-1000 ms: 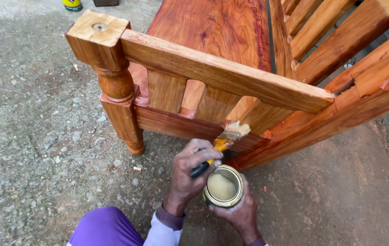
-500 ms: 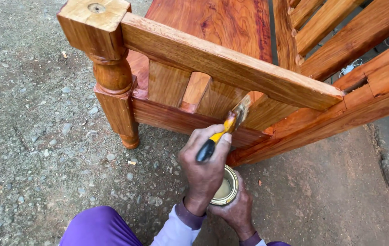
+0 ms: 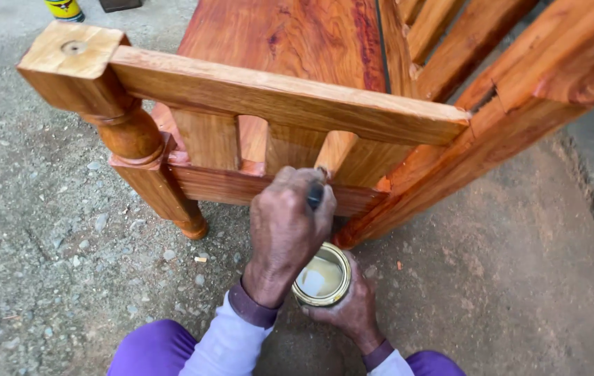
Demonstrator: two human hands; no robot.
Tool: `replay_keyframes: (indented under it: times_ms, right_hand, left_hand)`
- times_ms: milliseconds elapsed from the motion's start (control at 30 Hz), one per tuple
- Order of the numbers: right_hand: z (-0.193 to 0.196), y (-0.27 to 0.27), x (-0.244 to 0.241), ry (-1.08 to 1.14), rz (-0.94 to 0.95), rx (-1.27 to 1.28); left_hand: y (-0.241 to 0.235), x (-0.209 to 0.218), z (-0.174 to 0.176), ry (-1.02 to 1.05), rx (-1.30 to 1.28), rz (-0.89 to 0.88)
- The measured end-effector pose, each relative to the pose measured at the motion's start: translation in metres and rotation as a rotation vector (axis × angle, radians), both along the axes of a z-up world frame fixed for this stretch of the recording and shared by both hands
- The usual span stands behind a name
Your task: The person paints the legs and lower frame of a wooden chair with a light-colored varnish or paint using a brush. They repeatedly dip the brush into a can held in the other hand and apply the finish to the furniture's surface.
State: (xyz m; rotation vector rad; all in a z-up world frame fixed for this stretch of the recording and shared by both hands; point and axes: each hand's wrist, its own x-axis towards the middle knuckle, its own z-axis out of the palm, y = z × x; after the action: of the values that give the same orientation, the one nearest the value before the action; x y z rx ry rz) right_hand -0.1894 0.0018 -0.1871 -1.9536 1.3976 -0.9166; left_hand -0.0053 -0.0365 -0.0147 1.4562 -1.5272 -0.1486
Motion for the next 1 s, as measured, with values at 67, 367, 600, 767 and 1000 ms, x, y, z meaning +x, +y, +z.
replay_keyframes:
  times_ms: [67, 367, 600, 767, 1000]
  right_hand:
    - [0.000, 0.000, -0.002, -0.030, 0.013, 0.018]
    - [-0.005, -0.003, -0.014, -0.080, 0.000, 0.015]
    - [-0.003, -0.003, -0.022, -0.151, -0.012, -0.025]
    - [0.008, -0.006, -0.028, -0.162, -0.045, 0.023]
    - [0.001, -0.008, -0.040, -0.191, -0.043, 0.032]
  left_hand:
    - [-0.001, -0.004, 0.001, 0.085, -0.134, 0.017]
    - [-0.013, -0.016, 0.007, -0.135, -0.070, 0.104]
    - [-0.007, -0.013, -0.020, -0.128, -0.077, 0.093]
    - [0.014, -0.035, -0.015, -0.359, -0.079, 0.116]
    - [0.008, -0.017, -0.037, 0.471, -0.003, 0.088]
